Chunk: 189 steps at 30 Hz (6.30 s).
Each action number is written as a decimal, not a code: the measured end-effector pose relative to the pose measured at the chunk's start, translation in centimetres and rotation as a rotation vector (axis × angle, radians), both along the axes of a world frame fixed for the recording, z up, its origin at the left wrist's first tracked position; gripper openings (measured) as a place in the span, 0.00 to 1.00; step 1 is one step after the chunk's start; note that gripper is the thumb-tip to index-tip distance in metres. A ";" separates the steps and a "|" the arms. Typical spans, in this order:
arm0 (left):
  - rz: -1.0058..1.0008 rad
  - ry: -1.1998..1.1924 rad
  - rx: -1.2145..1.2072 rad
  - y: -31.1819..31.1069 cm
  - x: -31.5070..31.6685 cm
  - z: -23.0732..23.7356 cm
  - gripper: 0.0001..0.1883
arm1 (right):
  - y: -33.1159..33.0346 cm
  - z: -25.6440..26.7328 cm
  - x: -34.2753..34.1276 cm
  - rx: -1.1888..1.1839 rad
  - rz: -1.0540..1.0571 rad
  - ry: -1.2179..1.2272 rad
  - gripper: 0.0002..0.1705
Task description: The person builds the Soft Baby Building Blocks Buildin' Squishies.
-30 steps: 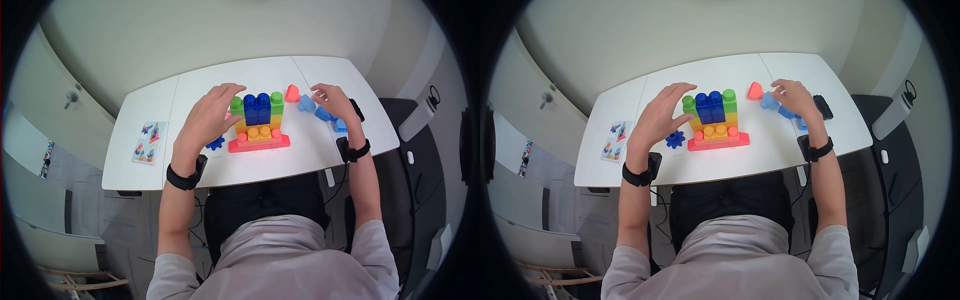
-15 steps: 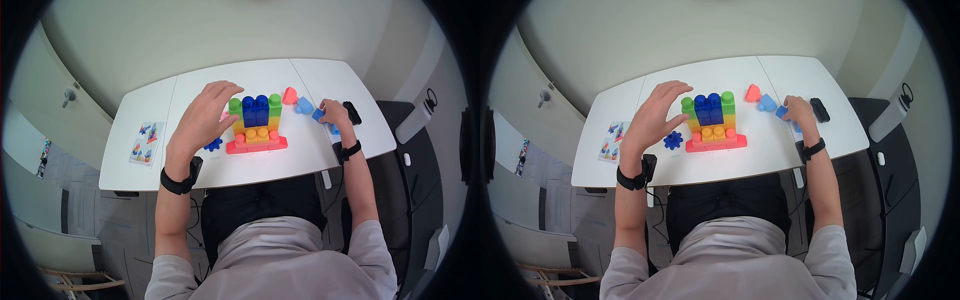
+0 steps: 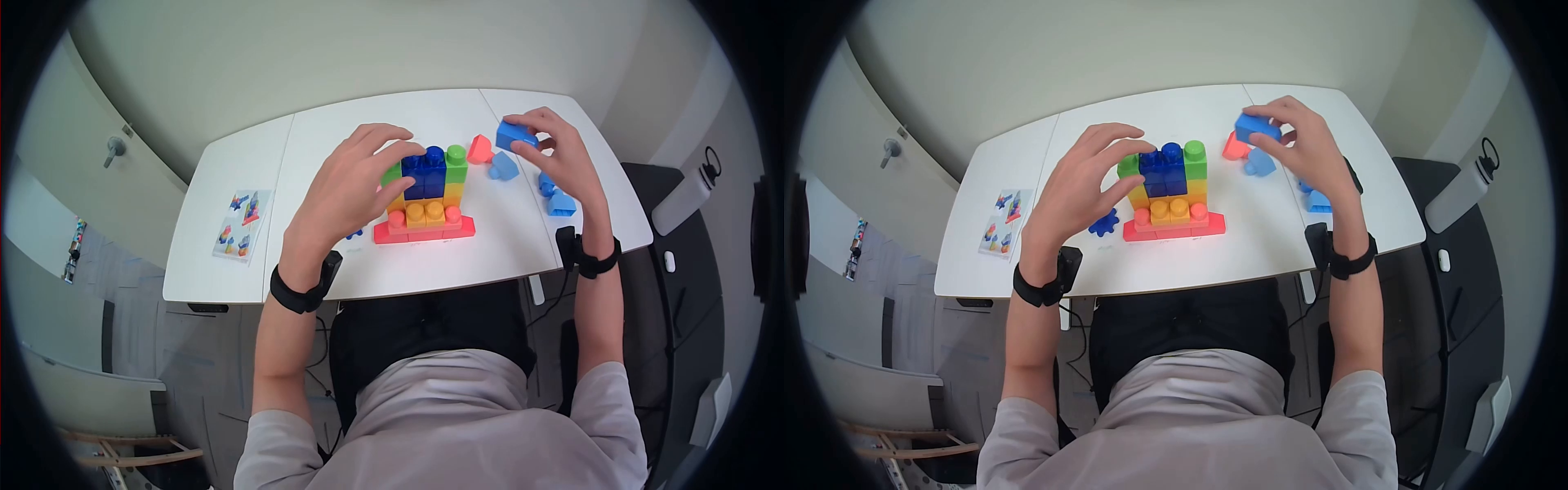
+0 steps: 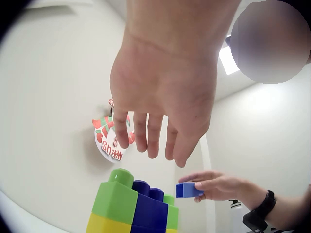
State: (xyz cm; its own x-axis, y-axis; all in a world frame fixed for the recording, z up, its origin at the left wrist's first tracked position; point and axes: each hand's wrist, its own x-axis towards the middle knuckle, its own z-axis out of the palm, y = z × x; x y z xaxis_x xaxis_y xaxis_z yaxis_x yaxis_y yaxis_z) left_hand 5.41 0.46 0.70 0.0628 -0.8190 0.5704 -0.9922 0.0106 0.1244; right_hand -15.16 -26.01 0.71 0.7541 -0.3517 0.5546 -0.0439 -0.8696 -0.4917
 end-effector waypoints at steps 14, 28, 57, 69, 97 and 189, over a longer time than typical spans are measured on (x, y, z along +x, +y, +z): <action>-0.253 0.354 0.145 0.7 -2.4 1.0 0.39 | 8.7 -1.0 1.7 0.143 0.457 0.044 0.26; -0.103 0.279 -0.021 0.5 0.4 0.8 0.27 | 7.3 0.0 1.2 0.085 0.341 -0.109 0.18; -0.056 0.309 -0.048 -2.2 2.2 -2.7 0.30 | -7.6 -2.6 -2.4 0.082 -0.169 0.271 0.09; -0.037 0.307 -0.014 -2.2 2.0 -3.0 0.34 | -15.0 -12.6 -1.5 0.073 -0.488 0.604 0.29; 0.116 0.313 0.184 -1.9 1.6 -2.0 0.43 | -4.8 -3.8 1.3 0.220 -0.170 -0.008 0.34; 0.017 0.571 0.214 -1.3 3.8 -1.5 0.48 | -1.7 -0.6 3.1 0.236 -0.097 -0.442 0.16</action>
